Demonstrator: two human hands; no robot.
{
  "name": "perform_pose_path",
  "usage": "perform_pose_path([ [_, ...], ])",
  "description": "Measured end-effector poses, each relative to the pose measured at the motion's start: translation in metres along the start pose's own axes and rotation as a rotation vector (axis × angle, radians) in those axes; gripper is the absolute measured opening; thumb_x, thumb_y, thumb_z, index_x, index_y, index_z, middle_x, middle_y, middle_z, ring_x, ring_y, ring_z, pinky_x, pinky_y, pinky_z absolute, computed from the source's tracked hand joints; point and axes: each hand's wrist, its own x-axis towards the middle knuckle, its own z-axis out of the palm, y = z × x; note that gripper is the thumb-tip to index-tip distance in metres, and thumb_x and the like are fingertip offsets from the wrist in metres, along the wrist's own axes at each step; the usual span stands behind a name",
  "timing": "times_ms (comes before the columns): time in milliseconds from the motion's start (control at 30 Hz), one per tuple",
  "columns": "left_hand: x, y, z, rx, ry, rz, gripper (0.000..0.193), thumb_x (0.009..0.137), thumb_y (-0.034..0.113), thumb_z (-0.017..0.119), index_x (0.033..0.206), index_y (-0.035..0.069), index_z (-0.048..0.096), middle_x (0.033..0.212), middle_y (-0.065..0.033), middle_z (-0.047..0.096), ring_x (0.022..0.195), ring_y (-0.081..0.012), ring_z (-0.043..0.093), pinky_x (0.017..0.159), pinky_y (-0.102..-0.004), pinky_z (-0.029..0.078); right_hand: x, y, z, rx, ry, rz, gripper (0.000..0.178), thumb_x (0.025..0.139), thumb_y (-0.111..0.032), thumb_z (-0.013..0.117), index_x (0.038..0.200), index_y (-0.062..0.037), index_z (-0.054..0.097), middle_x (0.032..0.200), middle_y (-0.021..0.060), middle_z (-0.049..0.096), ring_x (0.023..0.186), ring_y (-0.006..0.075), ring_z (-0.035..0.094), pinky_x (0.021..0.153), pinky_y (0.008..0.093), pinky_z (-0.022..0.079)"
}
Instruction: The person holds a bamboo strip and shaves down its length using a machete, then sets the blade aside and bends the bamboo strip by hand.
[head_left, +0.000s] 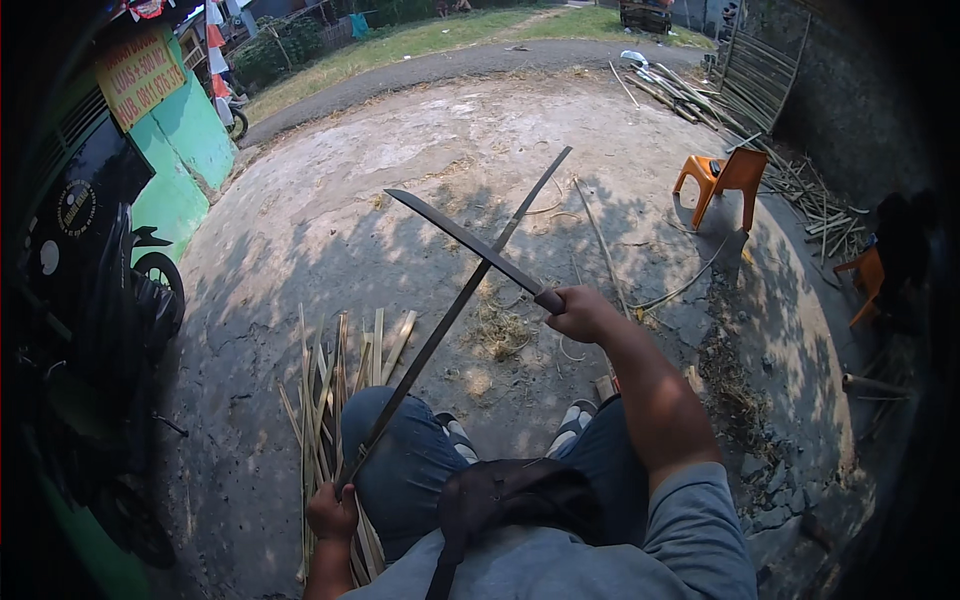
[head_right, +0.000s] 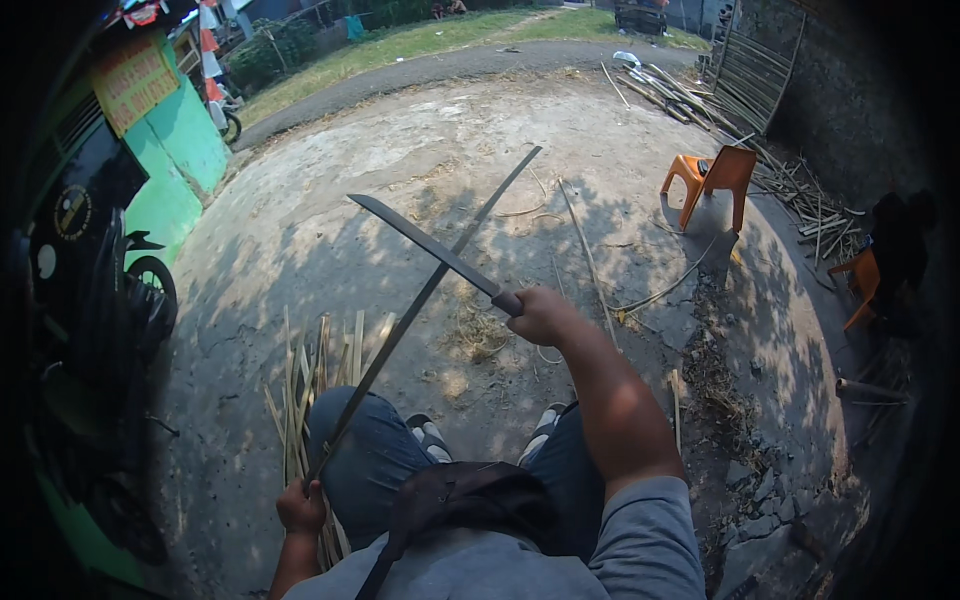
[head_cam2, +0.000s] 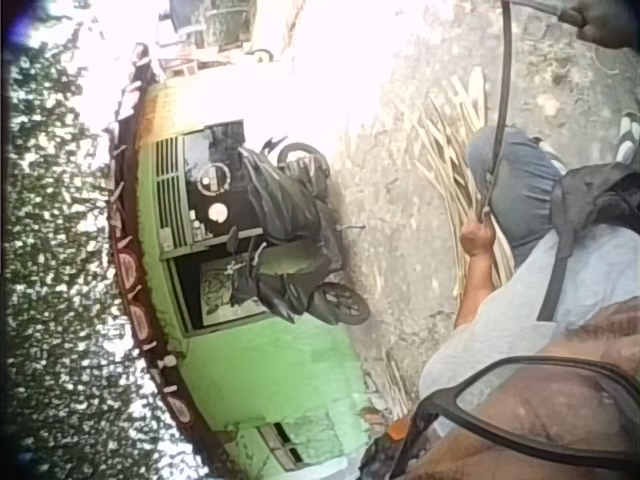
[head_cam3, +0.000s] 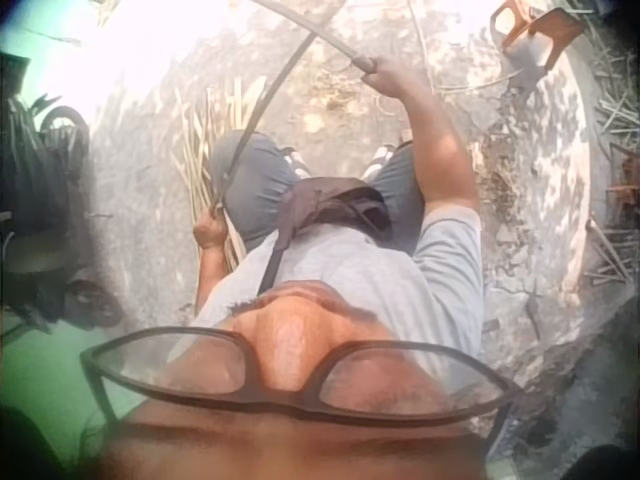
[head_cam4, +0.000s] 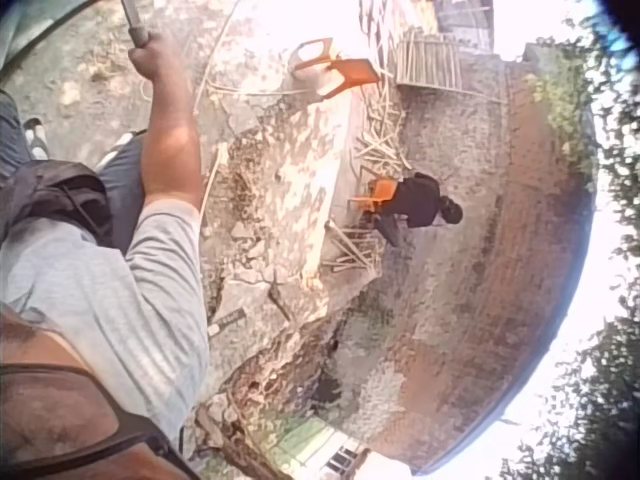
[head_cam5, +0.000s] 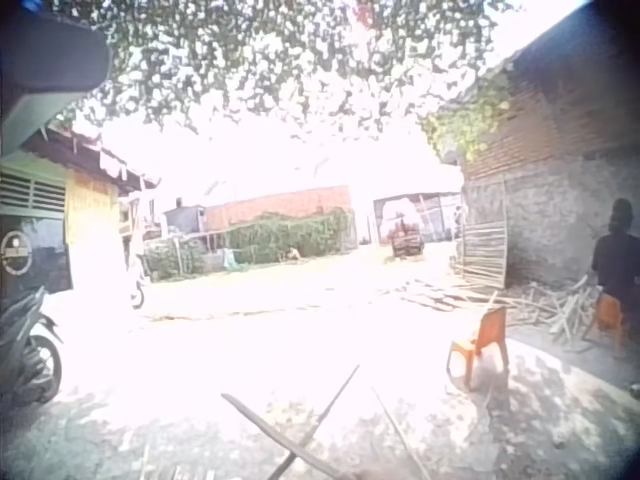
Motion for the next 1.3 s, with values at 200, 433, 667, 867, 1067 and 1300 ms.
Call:
perform_pose_path([
  [200, 0.002, 0.004, 0.002, -0.022, -0.014, 0.003, 0.07, 0.099, 0.068, 0.049, 0.071, 0.004, 0.054, 0.064, -0.023, 0.057, 0.064, -0.0499, 0.061, 0.055, -0.0554, 0.045, -0.021, -0.046, 0.025, -0.291, -0.198, -0.313, 0.022, 0.079, -0.023, 0.071, 0.099, -0.0135, 0.076, 0.093, 0.0162, 0.075, 0.09, 0.0391, 0.072, 0.079, 0.0489, 0.056],
  [433, 0.001, 0.007, 0.012, -0.167, -0.043, -0.039, 0.07, 0.101, 0.066, 0.047, 0.074, 0.003, 0.057, 0.065, -0.0254, 0.057, 0.067, -0.0519, 0.061, 0.056, -0.0549, 0.044, 0.001, -0.021, 0.019, -0.32, -0.155, -0.327, 0.019, 0.08, -0.026, 0.071, 0.096, -0.0185, 0.077, 0.091, 0.013, 0.075, 0.09, 0.0366, 0.072, 0.079, 0.048, 0.056],
  [667, 0.008, 0.015, -0.011, -0.223, -0.147, -0.061, 0.069, 0.103, 0.063, 0.048, 0.076, 0.001, 0.06, 0.066, -0.0268, 0.057, 0.068, -0.0517, 0.062, 0.057, -0.0527, 0.044, 0.002, -0.005, 0.012, 0.008, 0.003, -0.111, 0.026, 0.082, -0.023, 0.07, 0.105, -0.0145, 0.077, 0.096, 0.0173, 0.076, 0.091, 0.0379, 0.072, 0.082, 0.0467, 0.056],
  [867, 0.01, 0.006, -0.007, -0.307, -0.239, -0.056, 0.068, 0.104, 0.06, 0.046, 0.075, 0.0, 0.059, 0.065, -0.0262, 0.056, 0.067, -0.0501, 0.061, 0.057, -0.0504, 0.043, -0.024, -0.058, 0.032, -0.274, -0.147, -0.391, 0.018, 0.076, -0.022, 0.07, 0.092, -0.0146, 0.075, 0.087, 0.0137, 0.074, 0.086, 0.0381, 0.072, 0.077, 0.0493, 0.056],
  [1067, 0.01, 0.007, -0.005, -0.351, -0.233, -0.047, 0.068, 0.104, 0.06, 0.046, 0.076, 0.0, 0.06, 0.066, -0.0258, 0.056, 0.067, -0.0499, 0.061, 0.057, -0.0496, 0.043, -0.008, -0.04, 0.019, -0.355, -0.129, -0.33, 0.021, 0.078, -0.024, 0.072, 0.098, -0.0166, 0.077, 0.09, 0.0147, 0.074, 0.086, 0.0377, 0.072, 0.076, 0.048, 0.056],
  [1300, 0.011, 0.007, -0.027, -0.372, -0.299, -0.092, 0.065, 0.105, 0.058, 0.048, 0.078, 0.0, 0.059, 0.062, -0.0207, 0.055, 0.06, -0.0371, 0.062, 0.057, -0.0458, 0.043, 0.0, -0.003, -0.002, 0.044, 0.096, -0.059, 0.03, 0.083, -0.024, 0.072, 0.111, -0.0152, 0.076, 0.099, 0.0182, 0.075, 0.093, 0.0389, 0.071, 0.083, 0.046, 0.056],
])
